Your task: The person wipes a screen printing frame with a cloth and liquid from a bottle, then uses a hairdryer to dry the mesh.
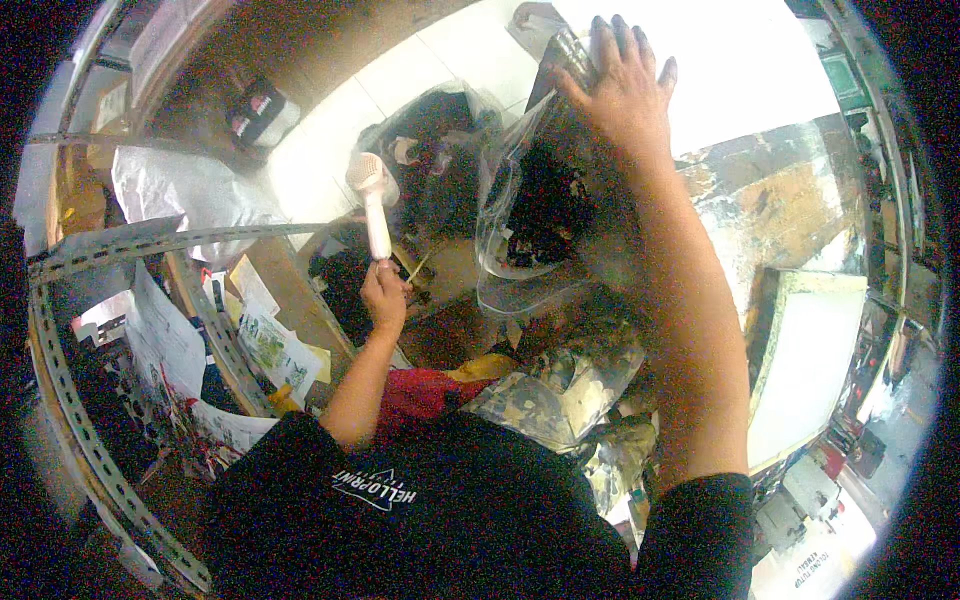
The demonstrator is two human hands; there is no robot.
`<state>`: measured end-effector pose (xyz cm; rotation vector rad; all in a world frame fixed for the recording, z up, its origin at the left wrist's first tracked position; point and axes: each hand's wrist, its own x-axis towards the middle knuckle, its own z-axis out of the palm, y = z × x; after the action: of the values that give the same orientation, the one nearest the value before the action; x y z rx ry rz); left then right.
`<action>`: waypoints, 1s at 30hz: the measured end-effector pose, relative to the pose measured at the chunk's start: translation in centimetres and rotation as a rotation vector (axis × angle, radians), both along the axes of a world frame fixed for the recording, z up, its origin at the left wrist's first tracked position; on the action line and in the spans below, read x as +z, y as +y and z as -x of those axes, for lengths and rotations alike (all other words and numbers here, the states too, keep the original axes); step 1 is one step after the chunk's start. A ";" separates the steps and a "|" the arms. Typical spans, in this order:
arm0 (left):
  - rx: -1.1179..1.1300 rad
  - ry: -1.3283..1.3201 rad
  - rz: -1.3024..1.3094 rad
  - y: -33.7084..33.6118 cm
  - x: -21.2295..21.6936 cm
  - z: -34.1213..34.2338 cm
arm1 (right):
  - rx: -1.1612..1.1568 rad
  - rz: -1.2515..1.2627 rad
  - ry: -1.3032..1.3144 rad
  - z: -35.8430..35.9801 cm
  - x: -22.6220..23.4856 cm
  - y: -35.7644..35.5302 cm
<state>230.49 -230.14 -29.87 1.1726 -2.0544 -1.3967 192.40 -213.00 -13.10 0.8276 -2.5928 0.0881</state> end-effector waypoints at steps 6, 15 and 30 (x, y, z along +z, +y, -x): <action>-0.116 0.284 -0.095 2.3 11.9 -1.0 | 0.157 0.140 0.016 -1.4 2.2 0.2; -0.471 0.440 0.165 7.3 22.5 -0.2 | 0.269 1.155 -1.719 -20.6 8.0 3.4; -0.658 0.236 -0.815 13.3 14.5 -1.3 | 0.151 1.874 -1.056 -32.6 24.9 14.6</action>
<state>231.77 -216.81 -15.32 0.4926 -1.7921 -2.6994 224.96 -198.44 11.79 0.0839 -1.6129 2.8748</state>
